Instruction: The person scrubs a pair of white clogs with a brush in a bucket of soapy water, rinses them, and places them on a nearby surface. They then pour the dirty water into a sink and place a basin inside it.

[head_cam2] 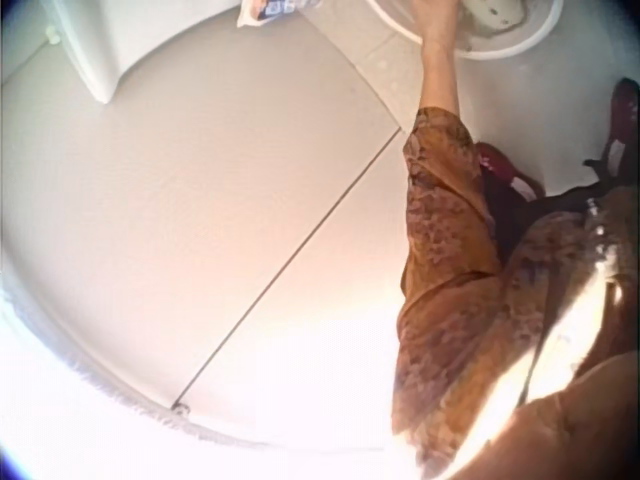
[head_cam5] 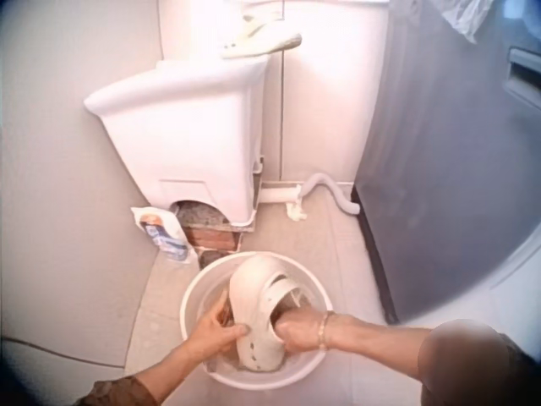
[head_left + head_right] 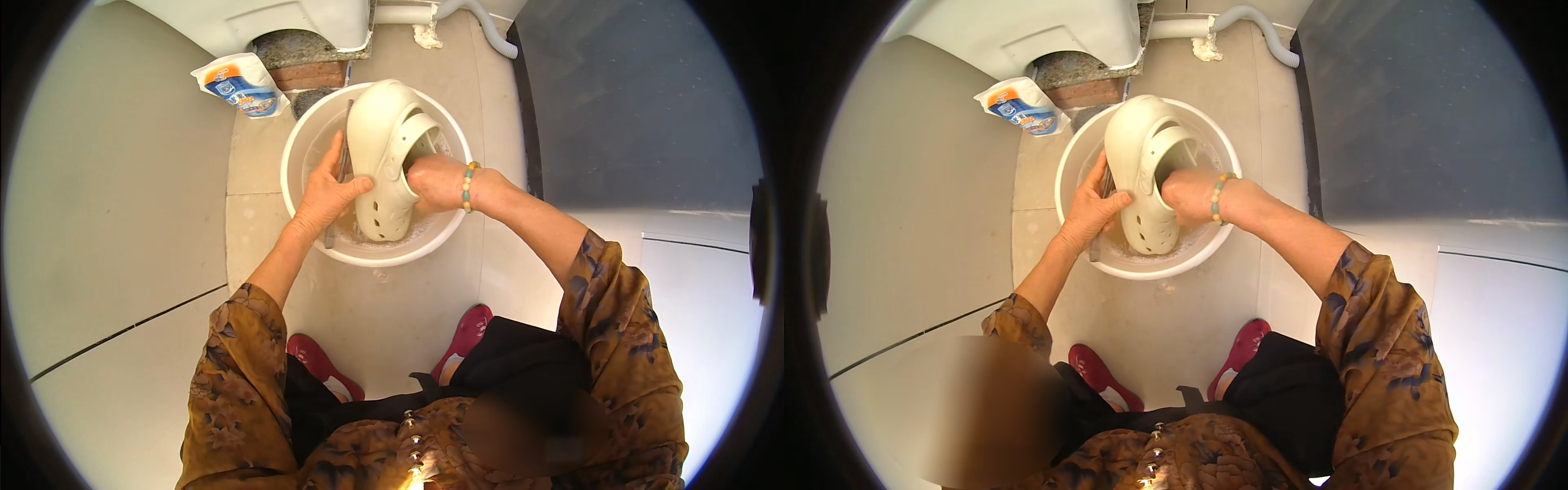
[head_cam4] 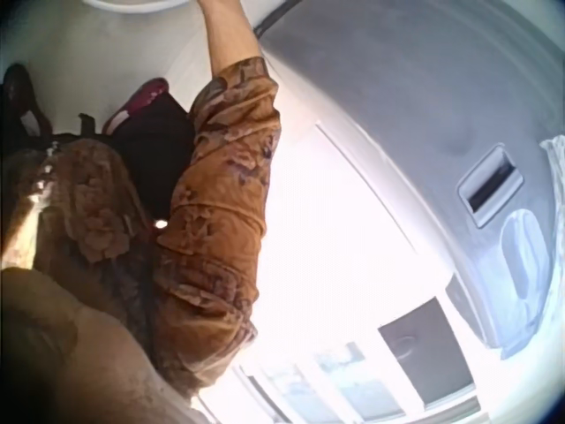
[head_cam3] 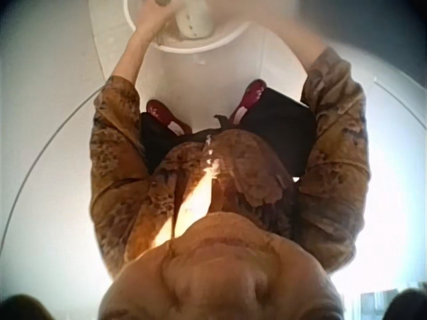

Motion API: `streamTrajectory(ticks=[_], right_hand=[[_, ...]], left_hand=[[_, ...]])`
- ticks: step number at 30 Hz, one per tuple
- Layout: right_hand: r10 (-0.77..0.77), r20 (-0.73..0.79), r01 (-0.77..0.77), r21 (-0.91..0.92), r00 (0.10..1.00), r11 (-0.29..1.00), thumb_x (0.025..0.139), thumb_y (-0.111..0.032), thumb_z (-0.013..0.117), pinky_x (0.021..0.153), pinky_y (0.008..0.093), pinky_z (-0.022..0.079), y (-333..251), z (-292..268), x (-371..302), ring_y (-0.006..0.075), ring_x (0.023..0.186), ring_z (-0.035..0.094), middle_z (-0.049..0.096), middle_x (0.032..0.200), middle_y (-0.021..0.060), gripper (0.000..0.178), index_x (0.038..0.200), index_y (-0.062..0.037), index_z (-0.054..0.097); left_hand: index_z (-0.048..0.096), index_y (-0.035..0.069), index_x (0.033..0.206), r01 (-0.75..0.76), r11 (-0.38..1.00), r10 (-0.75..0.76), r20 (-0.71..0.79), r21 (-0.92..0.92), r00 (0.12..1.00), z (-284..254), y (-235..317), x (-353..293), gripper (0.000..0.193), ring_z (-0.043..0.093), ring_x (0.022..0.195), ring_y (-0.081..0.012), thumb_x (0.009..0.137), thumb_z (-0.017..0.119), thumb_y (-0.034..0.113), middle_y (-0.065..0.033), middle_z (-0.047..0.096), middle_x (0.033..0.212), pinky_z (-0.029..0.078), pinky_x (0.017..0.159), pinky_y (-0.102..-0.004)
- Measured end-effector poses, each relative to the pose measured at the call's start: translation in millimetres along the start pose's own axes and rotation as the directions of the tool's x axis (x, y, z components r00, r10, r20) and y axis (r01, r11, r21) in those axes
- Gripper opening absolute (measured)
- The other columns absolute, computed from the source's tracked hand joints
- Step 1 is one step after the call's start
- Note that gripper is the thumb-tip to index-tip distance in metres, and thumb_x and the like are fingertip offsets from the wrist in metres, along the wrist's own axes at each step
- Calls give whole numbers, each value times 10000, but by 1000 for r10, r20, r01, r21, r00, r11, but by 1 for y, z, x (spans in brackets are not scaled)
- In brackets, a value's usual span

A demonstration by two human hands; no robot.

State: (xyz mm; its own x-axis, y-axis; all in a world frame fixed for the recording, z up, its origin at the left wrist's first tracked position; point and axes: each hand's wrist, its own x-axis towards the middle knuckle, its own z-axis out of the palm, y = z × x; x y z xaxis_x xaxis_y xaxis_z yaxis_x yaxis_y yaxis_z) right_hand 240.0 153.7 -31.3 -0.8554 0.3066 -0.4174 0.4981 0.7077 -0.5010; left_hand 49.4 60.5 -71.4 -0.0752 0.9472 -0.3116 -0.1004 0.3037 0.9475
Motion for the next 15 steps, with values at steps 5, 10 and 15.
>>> streamTrajectory(ticks=[5, 10, 15], right_hand=[[7, 3, -7, 40, 1000, 999, 655, -99, 677, 686, 388, 501, 5, -10, 0, 323, 781, 623, 648, 856, 181, 245, 879, -3, 657], [28, -265, 110, 490, 964, 865, 686, -283, 755, 732, 353, 503, 14, 1, 3, 264, 810, 644, 668, 878, 153, 399, 935, 7, 640], [443, -554, 85, 686, 705, 723, 780, -307, 677, 750, 333, 494, 9, 22, 35, 242, 812, 646, 667, 895, 155, 415, 1039, 5, 589]], left_hand=[[193, 100, 1447, 20, 992, -34, -108, -125, 994, 9, -11, 5, 854, 406, 689, -109, 769, 711, 86, -80, 532, 1058, 335, 561, -242], [240, 127, 1442, 77, 986, -105, -197, -148, 975, 27, -12, 6, 750, 379, 421, -48, 825, 667, 111, -16, 594, 794, 286, 335, -218], [310, 57, 1402, 227, 969, -245, -223, -101, 943, 28, -10, 10, 661, 450, 471, -52, 831, 641, 93, -35, 619, 796, 286, 339, -225]])
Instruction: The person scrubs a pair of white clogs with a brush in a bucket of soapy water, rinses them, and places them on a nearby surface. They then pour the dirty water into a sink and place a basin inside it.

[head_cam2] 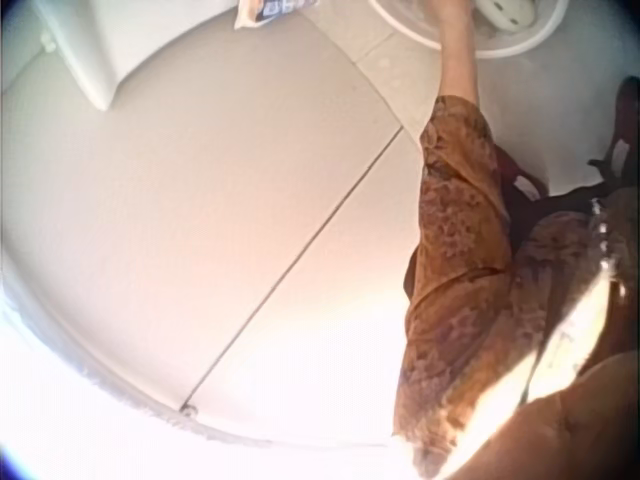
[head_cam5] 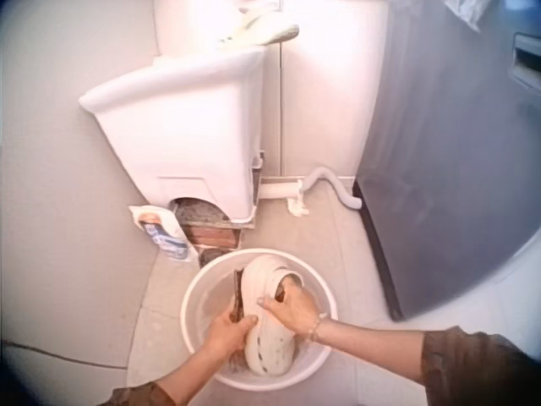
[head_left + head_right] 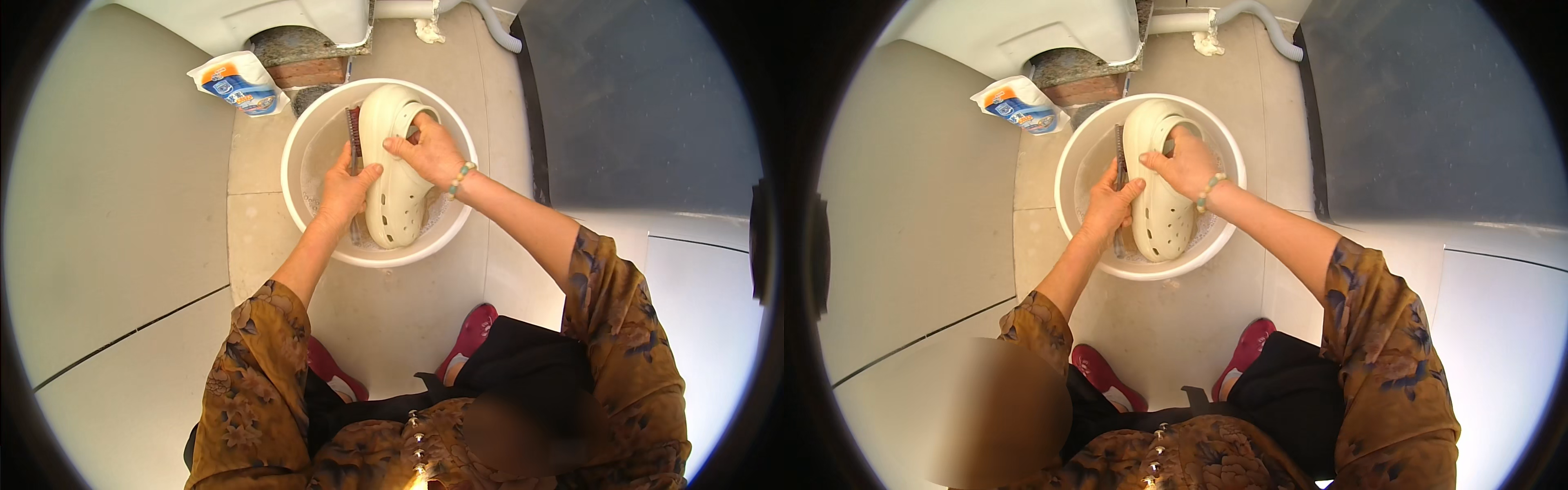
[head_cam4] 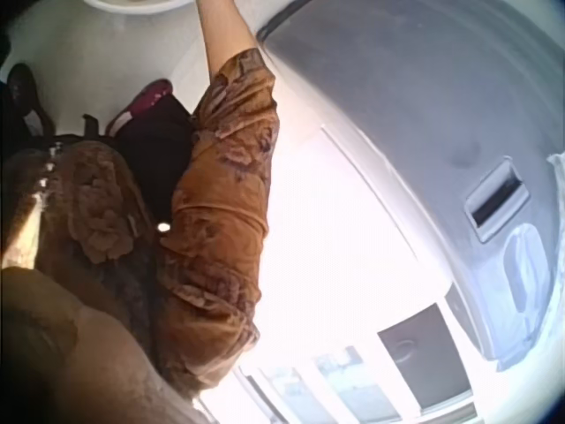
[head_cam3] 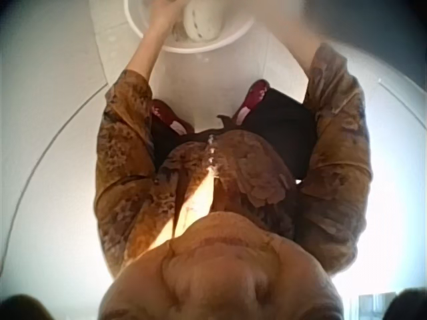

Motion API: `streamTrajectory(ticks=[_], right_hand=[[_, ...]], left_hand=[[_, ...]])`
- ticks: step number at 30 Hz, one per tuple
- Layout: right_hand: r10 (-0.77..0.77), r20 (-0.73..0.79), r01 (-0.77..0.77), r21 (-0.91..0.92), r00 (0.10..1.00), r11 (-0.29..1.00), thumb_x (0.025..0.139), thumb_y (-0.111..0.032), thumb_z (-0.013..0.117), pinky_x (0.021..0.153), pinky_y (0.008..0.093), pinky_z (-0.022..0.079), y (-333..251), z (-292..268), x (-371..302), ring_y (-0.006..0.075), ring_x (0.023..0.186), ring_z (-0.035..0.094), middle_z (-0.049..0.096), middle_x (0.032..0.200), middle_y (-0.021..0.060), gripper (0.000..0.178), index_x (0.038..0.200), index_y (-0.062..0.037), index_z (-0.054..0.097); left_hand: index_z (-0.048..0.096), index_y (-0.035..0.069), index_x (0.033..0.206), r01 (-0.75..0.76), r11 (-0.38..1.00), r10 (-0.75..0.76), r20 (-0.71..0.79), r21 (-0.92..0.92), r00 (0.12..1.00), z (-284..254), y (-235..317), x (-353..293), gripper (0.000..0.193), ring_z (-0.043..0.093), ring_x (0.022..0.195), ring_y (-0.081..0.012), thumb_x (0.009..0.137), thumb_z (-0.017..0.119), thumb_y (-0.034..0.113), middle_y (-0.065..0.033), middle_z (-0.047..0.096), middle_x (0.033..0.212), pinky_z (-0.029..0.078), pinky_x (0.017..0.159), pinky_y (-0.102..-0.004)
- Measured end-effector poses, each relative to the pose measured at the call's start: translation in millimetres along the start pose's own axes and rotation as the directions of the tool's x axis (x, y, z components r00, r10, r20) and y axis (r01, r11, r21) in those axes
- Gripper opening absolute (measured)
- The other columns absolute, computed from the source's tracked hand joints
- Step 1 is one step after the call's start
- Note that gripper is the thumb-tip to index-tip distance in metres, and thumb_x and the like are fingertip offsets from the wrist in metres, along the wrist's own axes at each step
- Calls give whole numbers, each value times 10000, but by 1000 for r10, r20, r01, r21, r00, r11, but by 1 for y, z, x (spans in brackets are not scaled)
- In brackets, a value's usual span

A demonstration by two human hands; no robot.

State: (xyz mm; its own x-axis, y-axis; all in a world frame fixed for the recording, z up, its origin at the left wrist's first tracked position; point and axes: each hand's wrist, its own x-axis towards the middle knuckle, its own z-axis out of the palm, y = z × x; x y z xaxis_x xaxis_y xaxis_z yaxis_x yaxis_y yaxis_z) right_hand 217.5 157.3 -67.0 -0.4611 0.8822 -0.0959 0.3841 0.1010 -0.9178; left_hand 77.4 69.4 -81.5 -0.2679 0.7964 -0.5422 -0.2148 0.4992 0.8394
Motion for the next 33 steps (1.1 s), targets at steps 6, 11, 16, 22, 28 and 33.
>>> streamTrajectory(ticks=[6, 11, 16, 22, 28, 33], right_hand=[[204, 48, -210, 216, 978, 954, 858, -290, 548, 713, 333, 483, 32, 16, 23, 231, 769, 639, 666, 875, 137, 347, 988, 26, 610], [532, 96, -509, 471, 841, 720, 871, -253, 522, 712, 323, 495, 40, 17, 48, 230, 799, 635, 654, 905, 141, 331, 979, 51, 598], [590, 352, -655, 614, 727, 440, 846, -128, 547, 702, 351, 541, 31, 9, 56, 275, 851, 634, 616, 959, 174, 246, 1033, 32, 548], [678, 293, -739, 273, 674, 616, 808, -100, 525, 709, 373, 519, 110, 18, 86, 273, 784, 634, 639, 882, 191, 204, 918, 47, 614], [508, -90, -516, -191, 857, 835, 808, -273, 579, 754, 386, 493, 68, 26, 67, 326, 869, 637, 655, 923, 218, 337, 939, 27, 658], [188, 172, 2, -743, 967, 669, 817, -260, 546, 821, 388, 478, 122, 25, 86, 348, 916, 617, 648, 985, 184, 322, 1026, -43, 661]], left_hand=[[410, 34, 1308, 37, 994, -42, 47, 106, 998, -11, -5, 13, 531, 463, 459, -72, 831, 635, 102, -49, 610, 783, 313, 339, -221], [473, 26, 1227, 48, 986, -47, -14, 158, 999, -3, -5, 18, 419, 402, 407, -65, 851, 629, 125, -49, 592, 729, 296, 312, -224], [439, -7, 1218, 58, 980, -54, -24, 190, 998, -8, -6, 19, 453, 472, 447, -98, 823, 634, 99, -105, 615, 794, 310, 314, -243], [254, -70, 1368, 31, 942, -17, -45, 334, 999, 7, -6, 23, 729, 608, 728, -224, 796, 663, 120, -233, 573, 1089, 479, 508, -291], [176, -90, 1391, 75, 904, -19, -135, 422, 991, 9, -3, 20, 836, 553, 1094, -320, 780, 681, 176, -303, 470, 1253, 484, 877, -343], [154, -93, 1394, 23, 908, 29, -117, 418, 993, 13, -14, 26, 868, 564, 1076, -311, 781, 684, 219, -300, 466, 1258, 470, 895, -337]])
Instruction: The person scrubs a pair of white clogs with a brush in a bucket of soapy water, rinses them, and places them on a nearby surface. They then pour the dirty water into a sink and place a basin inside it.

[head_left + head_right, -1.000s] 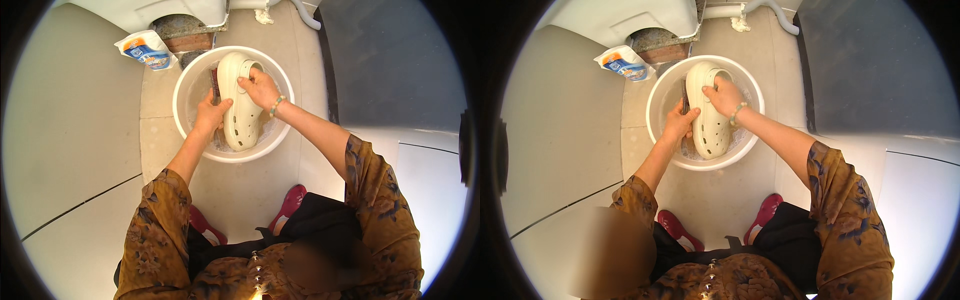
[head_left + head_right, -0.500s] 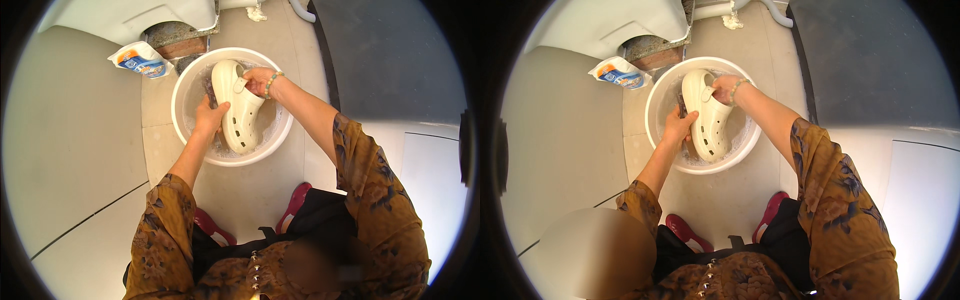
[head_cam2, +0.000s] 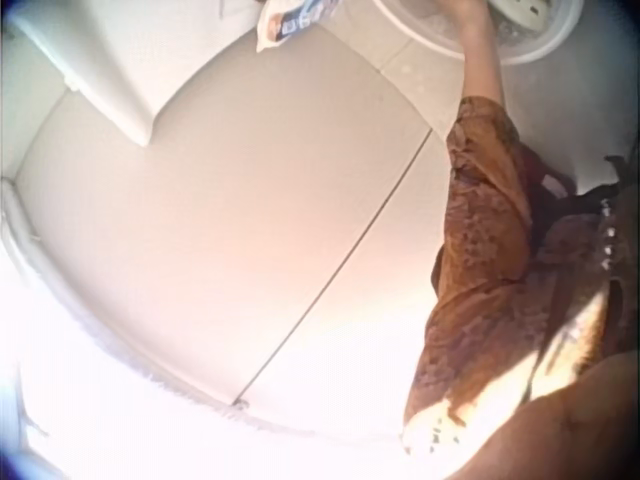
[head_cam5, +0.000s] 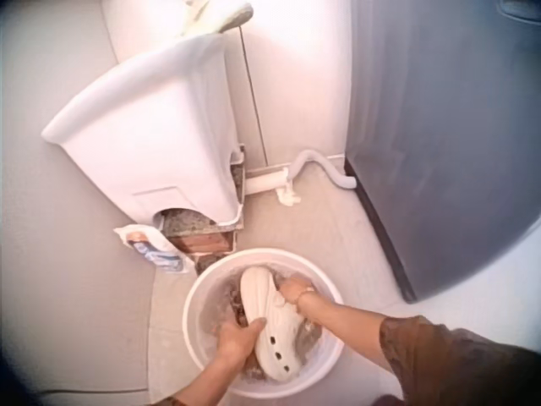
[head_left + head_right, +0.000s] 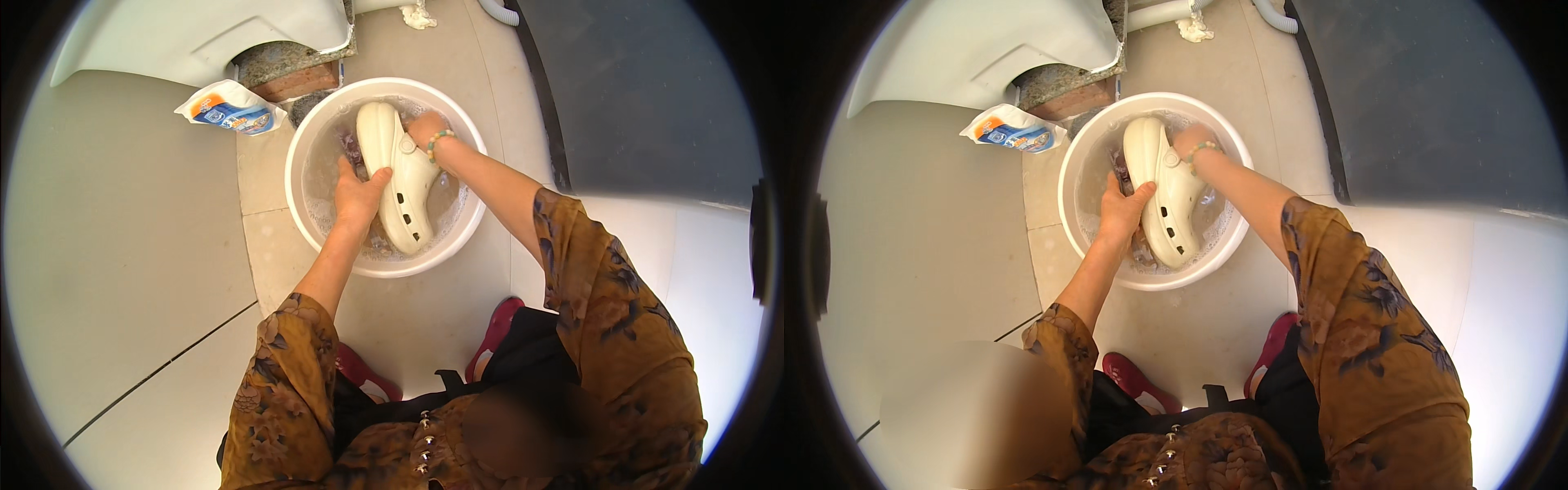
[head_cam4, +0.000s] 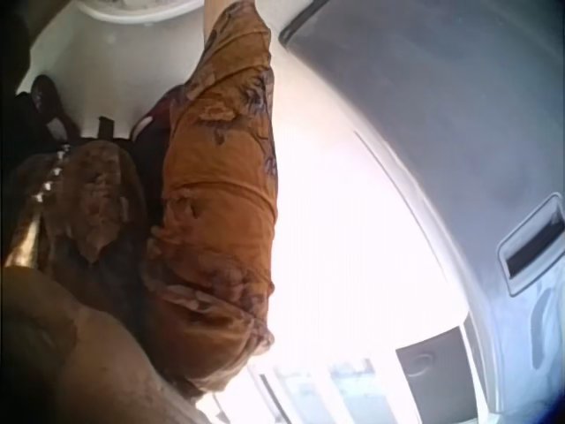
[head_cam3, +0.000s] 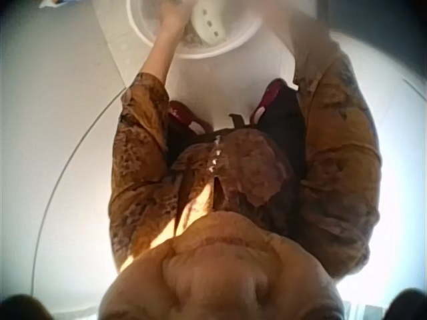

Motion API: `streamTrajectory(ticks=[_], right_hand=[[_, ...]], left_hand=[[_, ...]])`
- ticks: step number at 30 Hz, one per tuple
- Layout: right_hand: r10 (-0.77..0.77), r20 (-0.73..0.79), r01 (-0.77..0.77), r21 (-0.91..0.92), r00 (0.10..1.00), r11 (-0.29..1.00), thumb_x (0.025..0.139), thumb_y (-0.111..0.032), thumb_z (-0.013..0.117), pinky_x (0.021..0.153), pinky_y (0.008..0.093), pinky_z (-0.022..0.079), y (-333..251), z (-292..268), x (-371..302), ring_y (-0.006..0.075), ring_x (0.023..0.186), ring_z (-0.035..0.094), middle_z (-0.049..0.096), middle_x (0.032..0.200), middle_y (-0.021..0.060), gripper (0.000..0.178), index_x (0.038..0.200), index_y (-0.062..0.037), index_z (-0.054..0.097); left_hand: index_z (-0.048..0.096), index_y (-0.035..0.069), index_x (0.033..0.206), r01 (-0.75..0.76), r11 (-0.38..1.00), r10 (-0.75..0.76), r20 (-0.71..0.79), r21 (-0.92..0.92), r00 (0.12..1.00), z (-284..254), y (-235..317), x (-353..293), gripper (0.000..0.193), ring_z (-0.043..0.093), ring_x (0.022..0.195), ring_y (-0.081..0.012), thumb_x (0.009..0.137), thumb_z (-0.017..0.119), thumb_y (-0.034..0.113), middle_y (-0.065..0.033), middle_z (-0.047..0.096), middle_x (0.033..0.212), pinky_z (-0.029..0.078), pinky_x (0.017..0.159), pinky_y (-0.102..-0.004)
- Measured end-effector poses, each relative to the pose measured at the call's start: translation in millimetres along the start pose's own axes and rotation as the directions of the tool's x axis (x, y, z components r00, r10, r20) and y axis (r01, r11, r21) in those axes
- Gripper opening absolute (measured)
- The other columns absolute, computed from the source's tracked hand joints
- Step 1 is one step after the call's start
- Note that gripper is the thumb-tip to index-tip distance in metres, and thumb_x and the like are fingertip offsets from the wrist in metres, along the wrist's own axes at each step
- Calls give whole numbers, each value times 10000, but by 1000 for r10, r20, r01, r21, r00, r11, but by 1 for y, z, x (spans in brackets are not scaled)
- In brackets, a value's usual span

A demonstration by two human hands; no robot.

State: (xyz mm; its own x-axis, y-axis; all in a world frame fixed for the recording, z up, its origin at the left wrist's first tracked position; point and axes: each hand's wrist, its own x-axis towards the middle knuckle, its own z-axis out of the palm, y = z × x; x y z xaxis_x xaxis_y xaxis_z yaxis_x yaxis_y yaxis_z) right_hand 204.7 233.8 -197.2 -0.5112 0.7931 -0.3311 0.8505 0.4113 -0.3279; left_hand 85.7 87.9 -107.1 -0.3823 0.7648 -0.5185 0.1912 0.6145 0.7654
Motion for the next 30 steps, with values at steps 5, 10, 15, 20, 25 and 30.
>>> streamTrajectory(ticks=[5, 10, 15, 20, 25, 30], right_hand=[[156, 146, -204, 853, 977, 480, 761, 68, 535, 590, 455, 548, 25, 36, 23, 322, 740, 653, 617, 853, 254, 175, 915, 119, 599], [267, 385, -429, 895, 883, 127, 758, -23, 624, 491, 418, 532, 6, 28, 16, 292, 656, 656, 617, 806, 219, 147, 823, 107, 603], [377, 218, -388, 793, 900, 469, 735, -361, 683, 536, 362, 502, -28, -35, -19, 276, 679, 661, 655, 874, 177, 452, 858, 72, 647], [227, 88, -241, 482, 970, 842, 778, -540, 487, 806, 366, 467, -41, -72, -34, 312, 905, 629, 639, 1018, 211, 665, 1029, 61, 624], [135, 139, -194, 704, 981, 684, 876, -431, 371, 839, 345, 441, -34, -59, -30, 241, 990, 577, 595, 1097, 165, 534, 1107, 12, 559], [9, 163, -160, 954, 987, 252, 931, -313, 435, 770, 335, 461, -20, -47, -47, 146, 892, 548, 566, 999, 57, 336, 1117, -38, 485]], left_hand=[[185, -71, 1393, -35, 996, 36, 8, -85, 999, 1, -14, 6, 829, 577, 1049, -303, 787, 679, 206, -285, 492, 1234, 479, 875, -333], [315, -40, 1315, -27, 981, 32, 24, -194, 999, -8, -5, -5, 643, 605, 935, -265, 811, 658, 165, -230, 554, 1131, 518, 738, -319], [447, 22, 1118, 63, 931, -34, 87, -359, 996, -15, -2, -17, 407, 430, 434, -63, 844, 657, 239, -49, 563, 737, 293, 305, -206], [402, -22, 1152, 172, 909, -122, 153, -379, 981, -23, -14, -12, 423, 380, 400, -69, 879, 610, 225, -31, 515, 641, 305, 325, -222], [422, -16, 1102, 185, 899, -138, 145, -396, 980, -25, -22, -13, 354, 352, 393, -70, 896, 586, 220, -14, 479, 611, 317, 333, -227], [425, -14, 1179, 150, 915, -91, 172, -375, 981, -26, -30, -8, 355, 353, 396, -71, 913, 547, 187, -24, 487, 646, 327, 342, -235]])
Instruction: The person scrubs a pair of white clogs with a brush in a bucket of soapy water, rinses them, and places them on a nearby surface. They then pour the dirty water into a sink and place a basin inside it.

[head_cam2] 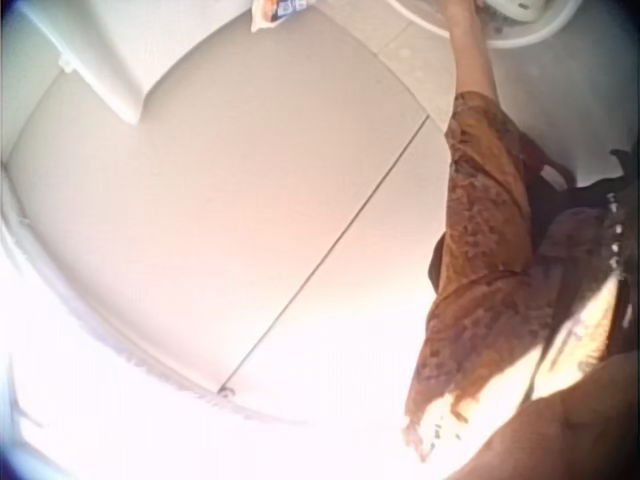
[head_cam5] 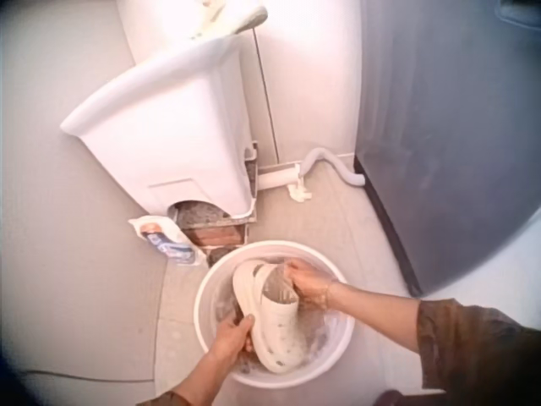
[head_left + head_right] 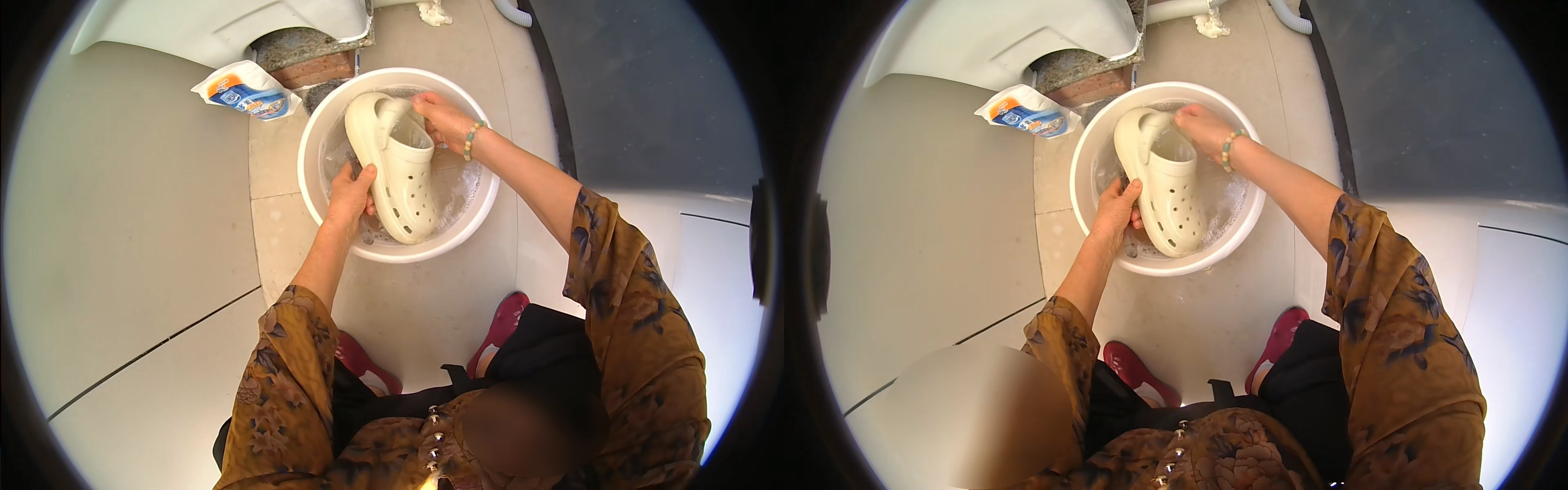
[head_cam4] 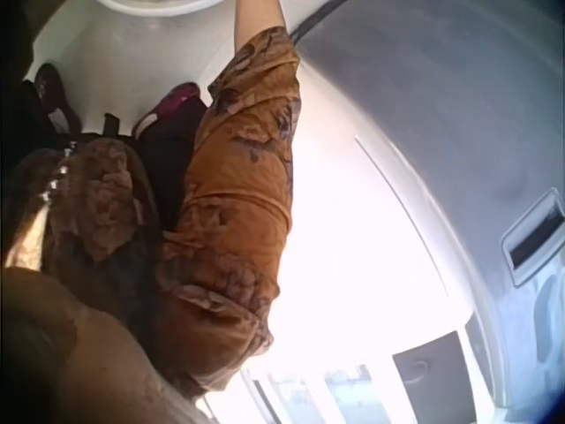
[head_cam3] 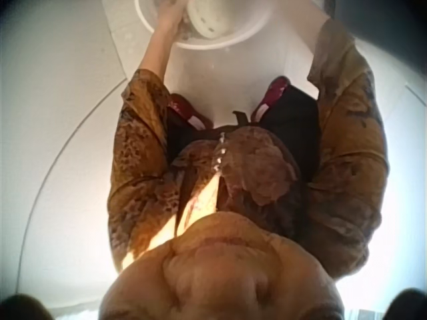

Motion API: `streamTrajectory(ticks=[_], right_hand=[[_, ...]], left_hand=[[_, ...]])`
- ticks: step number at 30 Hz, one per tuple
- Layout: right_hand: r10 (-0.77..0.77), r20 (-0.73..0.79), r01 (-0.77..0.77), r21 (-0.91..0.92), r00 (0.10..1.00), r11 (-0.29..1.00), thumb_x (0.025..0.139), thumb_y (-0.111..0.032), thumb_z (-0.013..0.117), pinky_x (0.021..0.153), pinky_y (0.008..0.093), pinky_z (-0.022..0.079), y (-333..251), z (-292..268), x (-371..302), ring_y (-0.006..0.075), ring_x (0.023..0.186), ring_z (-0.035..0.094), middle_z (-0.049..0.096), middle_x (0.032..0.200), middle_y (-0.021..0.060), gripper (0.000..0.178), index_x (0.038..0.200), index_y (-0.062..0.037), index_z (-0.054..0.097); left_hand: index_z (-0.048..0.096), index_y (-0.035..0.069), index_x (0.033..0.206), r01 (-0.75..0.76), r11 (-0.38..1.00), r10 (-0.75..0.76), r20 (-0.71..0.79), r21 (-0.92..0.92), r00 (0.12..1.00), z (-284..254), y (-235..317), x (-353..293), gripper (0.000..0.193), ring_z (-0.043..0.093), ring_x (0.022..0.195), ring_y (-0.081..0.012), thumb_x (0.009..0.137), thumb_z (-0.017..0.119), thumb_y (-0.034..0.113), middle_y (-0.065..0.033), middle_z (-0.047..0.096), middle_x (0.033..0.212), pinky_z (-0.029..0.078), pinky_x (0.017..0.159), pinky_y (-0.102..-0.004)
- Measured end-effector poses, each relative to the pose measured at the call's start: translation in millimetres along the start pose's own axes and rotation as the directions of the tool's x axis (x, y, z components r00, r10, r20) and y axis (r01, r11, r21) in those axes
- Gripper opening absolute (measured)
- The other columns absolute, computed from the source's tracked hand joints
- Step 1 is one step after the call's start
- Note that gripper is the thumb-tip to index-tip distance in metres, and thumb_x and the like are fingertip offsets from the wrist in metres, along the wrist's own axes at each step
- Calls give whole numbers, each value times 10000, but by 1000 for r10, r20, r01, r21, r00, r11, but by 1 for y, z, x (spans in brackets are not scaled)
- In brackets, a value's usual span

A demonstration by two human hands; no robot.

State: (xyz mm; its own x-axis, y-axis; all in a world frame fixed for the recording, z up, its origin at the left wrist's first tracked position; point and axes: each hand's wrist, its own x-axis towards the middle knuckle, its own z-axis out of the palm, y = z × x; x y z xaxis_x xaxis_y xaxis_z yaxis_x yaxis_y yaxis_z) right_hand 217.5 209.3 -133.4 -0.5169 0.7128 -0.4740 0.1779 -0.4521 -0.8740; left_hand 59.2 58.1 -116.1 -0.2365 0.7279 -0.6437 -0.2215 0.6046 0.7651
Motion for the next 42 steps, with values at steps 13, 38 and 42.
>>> streamTrajectory(ticks=[13, 38, 42], right_hand=[[-583, 74, 500, -609, 809, 616, 841, -269, 555, 614, 340, 484, -29, 16, -13, 227, 658, 581, 628, 750, 107, 279, 998, -60, 651], [-88, 127, 149, -644, 988, 750, 755, -70, 513, 749, 371, 489, -49, -4, -13, 271, 821, 651, 670, 824, 161, 229, 904, -25, 680], [-324, 25, 129, -945, 946, 301, 756, -78, 574, 736, 402, 488, -56, 18, -23, 325, 857, 613, 611, 909, 212, 228, 936, 62, 586]], left_hand=[[257, 113, 1435, -51, 994, 57, -68, 93, 996, 7, -10, -4, 637, 371, 423, -61, 871, 552, 73, -61, 594, 919, 323, 343, -222], [182, 75, 1430, -93, 995, 97, -108, 41, 989, 40, 6, 4, 968, 433, 756, -127, 743, 700, 519, -78, 501, 1057, 376, 585, -249], [53, 2, 1443, -56, 998, 56, 3, -7, 998, 38, 31, -10, 1134, 502, 1131, -260, 684, 786, 417, -209, 418, 1329, 475, 858, -313]])
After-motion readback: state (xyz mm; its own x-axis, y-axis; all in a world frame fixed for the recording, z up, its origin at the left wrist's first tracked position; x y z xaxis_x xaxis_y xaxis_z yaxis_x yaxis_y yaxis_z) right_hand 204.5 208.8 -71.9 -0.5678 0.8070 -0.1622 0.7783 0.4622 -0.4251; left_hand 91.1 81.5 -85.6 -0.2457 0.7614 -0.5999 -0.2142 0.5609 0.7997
